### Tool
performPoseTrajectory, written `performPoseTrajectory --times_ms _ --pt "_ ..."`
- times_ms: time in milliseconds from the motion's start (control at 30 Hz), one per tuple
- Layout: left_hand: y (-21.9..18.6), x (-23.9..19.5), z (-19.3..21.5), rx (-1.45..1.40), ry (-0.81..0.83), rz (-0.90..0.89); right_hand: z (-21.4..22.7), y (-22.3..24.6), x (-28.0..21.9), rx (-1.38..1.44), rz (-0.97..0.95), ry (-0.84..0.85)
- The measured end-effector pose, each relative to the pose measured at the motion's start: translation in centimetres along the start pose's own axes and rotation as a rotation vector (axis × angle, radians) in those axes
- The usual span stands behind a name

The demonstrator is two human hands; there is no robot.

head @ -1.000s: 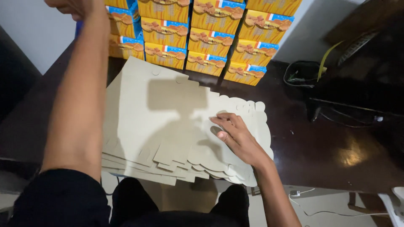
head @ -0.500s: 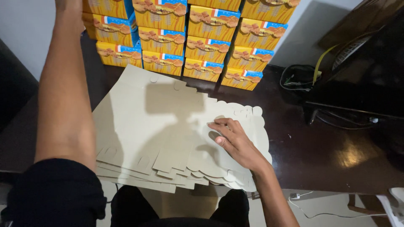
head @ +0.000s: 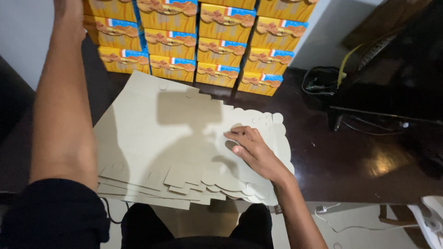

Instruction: Folding a flat cardboard sheet into a finished box

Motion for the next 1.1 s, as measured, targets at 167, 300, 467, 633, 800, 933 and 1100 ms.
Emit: performPoseTrajectory --times_ms 167,300,467,633,800,933,1100 --pt "6.3 3.7 -2.7 0.002 0.119 0.013 0.0 -0.4 -0.3 0.048 0.062 -0.037" --pt "12.0 10.3 -2.1 0.196 -0.026 -0.153 0.0 -0.3 -0.3 0.013 0.056 -0.022" --pt "12.7 4.1 -4.3 0.572 -0.164 -0.449 -0.4 -0.9 -0.4 -0.036 0.092 -0.025" --pt "2.8 -26.3 -9.7 0.507 0.416 -0.829 -0.9 -0.9 -0.5 -0.080 0.090 0.007" --pt "7.5 -42.2 -9.6 1.290 1.518 -0.570 -1.0 -0.7 -0.6 -0.085 0.089 0.025" --pt "8.5 -43.1 -8.6 1.299 1.467 -0.671 -0.9 -0.4 -1.2 0.001 0.109 0.051" --pt "7.9 -43.6 -8.2 1.220 1.406 -0.829 -1.8 2.5 -2.6 -0.043 -0.051 0.192"
Point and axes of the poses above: each hand's wrist, its own x-axis towards the middle knuckle, its own z-axis out of the back of the hand, y = z × x, the point moved 10 cm from there along x, towards the middle knuckle, and after that the axes turned 4 degrees about x, right-handed, at the moved point
